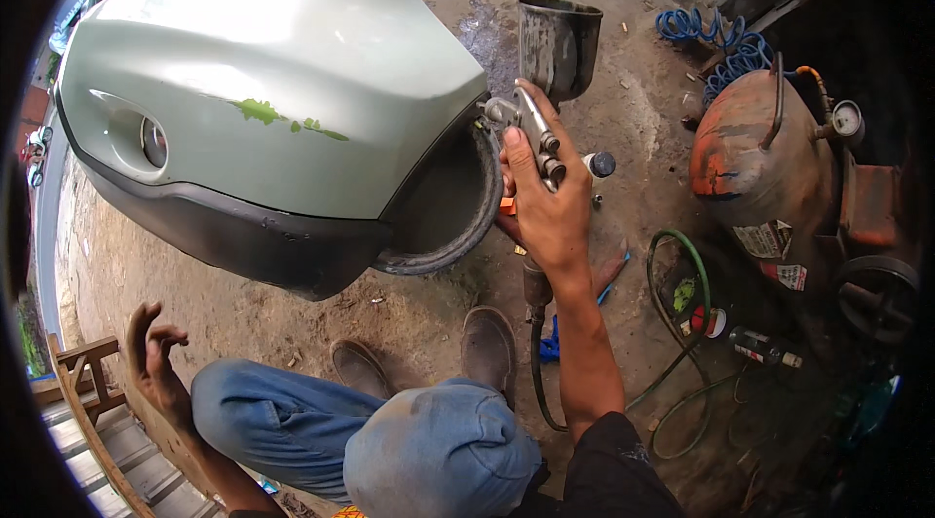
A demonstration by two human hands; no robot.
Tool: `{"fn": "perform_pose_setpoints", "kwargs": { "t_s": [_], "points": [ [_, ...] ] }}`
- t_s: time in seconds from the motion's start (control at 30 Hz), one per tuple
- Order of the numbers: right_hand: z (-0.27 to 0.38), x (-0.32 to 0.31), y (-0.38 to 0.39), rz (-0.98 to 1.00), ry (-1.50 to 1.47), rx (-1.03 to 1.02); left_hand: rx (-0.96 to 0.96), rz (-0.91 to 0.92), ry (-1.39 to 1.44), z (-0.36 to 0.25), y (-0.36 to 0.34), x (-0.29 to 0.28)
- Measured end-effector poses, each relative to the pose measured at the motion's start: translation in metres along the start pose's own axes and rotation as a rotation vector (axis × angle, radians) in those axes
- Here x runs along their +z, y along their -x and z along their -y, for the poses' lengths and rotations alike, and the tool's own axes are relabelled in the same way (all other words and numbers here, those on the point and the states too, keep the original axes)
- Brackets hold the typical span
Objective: Preparing a paint sprayer and checking a motorcycle part for painting.
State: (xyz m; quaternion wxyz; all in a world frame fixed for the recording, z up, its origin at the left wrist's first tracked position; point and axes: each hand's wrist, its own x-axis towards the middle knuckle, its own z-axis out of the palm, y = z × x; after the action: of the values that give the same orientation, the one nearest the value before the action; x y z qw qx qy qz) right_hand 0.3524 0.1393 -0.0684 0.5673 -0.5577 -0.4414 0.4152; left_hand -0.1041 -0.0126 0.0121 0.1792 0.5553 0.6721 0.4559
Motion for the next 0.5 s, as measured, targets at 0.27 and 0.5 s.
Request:
{"fn": "perform_pose_setpoints", "kwargs": {
  "t_s": [0.27,0.5],
  "points": [
    [0.008,0.014,0.018,0.030,-0.074,0.029,0.108,-0.183,0.187,-0.018,0.095,0.043],
    [0.020,0.019,0.031,0.067,-0.031,0.018,0.199,-0.017,0.253,-0.031,0.084,0.056]
  ]
}}
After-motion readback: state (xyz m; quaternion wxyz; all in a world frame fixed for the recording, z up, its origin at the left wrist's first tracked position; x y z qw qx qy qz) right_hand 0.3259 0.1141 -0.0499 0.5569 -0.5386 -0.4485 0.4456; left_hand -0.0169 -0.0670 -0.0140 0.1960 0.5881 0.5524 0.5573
